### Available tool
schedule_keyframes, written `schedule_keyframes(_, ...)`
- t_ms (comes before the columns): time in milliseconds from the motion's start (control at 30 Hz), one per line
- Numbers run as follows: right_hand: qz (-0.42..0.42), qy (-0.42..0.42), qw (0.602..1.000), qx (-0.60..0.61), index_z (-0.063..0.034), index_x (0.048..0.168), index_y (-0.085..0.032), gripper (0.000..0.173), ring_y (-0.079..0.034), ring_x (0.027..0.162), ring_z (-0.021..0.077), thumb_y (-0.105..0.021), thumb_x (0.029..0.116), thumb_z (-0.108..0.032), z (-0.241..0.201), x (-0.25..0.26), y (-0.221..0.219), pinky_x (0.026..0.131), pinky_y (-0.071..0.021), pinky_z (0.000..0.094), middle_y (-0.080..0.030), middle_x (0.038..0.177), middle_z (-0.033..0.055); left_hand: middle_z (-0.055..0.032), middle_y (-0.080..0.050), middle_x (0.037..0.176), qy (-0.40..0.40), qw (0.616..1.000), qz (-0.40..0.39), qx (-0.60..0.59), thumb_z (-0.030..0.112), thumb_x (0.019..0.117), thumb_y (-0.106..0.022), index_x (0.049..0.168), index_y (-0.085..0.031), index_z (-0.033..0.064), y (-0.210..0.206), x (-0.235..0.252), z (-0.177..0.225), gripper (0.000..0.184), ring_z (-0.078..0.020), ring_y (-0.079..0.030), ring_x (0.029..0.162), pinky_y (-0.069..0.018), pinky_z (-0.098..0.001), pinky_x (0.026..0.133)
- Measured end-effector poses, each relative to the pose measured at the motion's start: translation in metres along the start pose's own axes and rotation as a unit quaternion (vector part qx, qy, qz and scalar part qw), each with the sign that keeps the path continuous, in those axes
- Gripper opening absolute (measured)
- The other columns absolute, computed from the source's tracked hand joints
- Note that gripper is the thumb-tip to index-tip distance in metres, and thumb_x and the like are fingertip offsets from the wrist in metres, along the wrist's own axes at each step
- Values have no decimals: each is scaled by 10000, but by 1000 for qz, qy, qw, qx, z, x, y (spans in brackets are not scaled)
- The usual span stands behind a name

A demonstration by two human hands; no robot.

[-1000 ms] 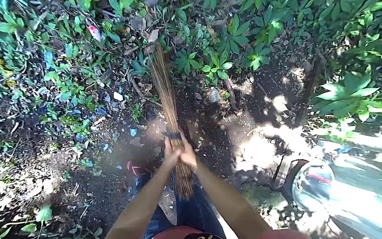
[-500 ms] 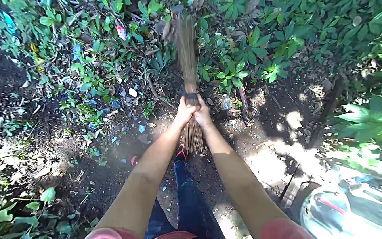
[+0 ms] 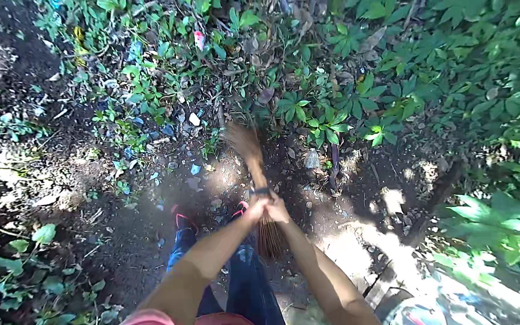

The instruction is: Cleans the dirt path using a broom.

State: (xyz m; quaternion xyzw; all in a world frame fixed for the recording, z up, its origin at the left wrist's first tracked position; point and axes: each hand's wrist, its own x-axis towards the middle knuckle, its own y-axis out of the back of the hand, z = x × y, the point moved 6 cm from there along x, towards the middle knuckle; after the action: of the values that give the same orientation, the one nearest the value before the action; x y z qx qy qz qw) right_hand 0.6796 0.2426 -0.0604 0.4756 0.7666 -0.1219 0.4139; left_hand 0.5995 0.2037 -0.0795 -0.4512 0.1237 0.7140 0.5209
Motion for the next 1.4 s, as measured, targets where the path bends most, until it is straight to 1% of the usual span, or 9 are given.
schedule_keyframes(133,97,134,981,107,36,1533,-368,655,-666,1043,179,-636,936,38,-53,47,30,931,-554,336,-649,1239,222,-248,-631,1258,-27,993,-44,107,115,894,-745,1531,-317,-14,-17,72,61,779,-302,-654,1120,-532,-469,1000)
schedule_keyframes(267,99,225,960,136,15,1606,-207,826,-558,1314,167,-638,901,-13,-38,23,15,1093,-481,309,-468,1521,226,-236,-625,1307,-142,978,-90,121,142,723,-823,1564,-251,-11,-9,56,49,1028,-281,-654,1168,-538,-467,1027)
schedule_keyframes(333,72,205,969,115,48,1613,-97,882,-451,1429,171,-617,907,-52,-25,-18,6,1158,-405,291,-307,1623,253,-245,-559,1416,-154,980,-97,78,160,692,-837,1580,-193,-56,-4,13,26,1118,-260,-604,1263,-503,-428,1084)
schedule_keyframes(600,-170,-1,984,-56,48,1523,-390,591,-567,1303,214,-585,971,-27,31,-66,-33,1115,-454,361,-518,1479,225,-299,-586,1276,7,981,149,-123,125,824,-749,1481,-260,-115,24,-86,-72,854,-313,-639,1146,-535,-461,1008)
schedule_keyframes(700,-68,20,995,-64,105,1477,-418,545,-609,1216,273,-576,959,42,-5,-18,-39,1061,-479,394,-596,1341,286,-220,-662,1056,-63,992,95,-50,85,879,-635,1246,-524,-167,40,-33,-14,459,-218,-650,954,-546,-375,881)
schedule_keyframes(967,-59,96,982,154,46,1569,-76,900,-583,1181,94,-605,843,98,-68,-5,-80,1007,-499,237,-495,1384,193,-273,-587,1379,-163,984,-25,72,245,830,-779,1589,-223,-34,85,-6,61,982,-312,-609,1267,-476,-462,1108)
schedule_keyframes(1100,-85,-7,994,69,54,1437,-355,636,-640,1012,79,-621,860,31,-58,-59,-102,880,-560,259,-625,1169,129,-265,-359,1586,-165,984,29,-54,301,733,-852,1624,-100,-7,94,-70,21,1206,-294,-498,1386,-460,-445,1132)
schedule_keyframes(1233,-228,-108,964,-79,37,1364,-499,458,-647,1042,150,-630,930,-30,-38,-89,-149,930,-549,340,-655,1163,146,-273,-516,1443,-23,952,215,-215,117,790,-811,1605,-103,-7,117,-138,-25,1087,-285,-615,1245,-525,-434,1059)
schedule_keyframes(1400,-337,-102,893,-279,65,1238,-632,282,-622,1120,262,-569,1014,-93,-23,-29,-219,1013,-476,441,-661,1199,221,-325,-474,1451,106,899,328,-269,246,851,-745,1594,-95,-19,181,-100,-53,1023,-411,-533,1312,-473,-557,1073)
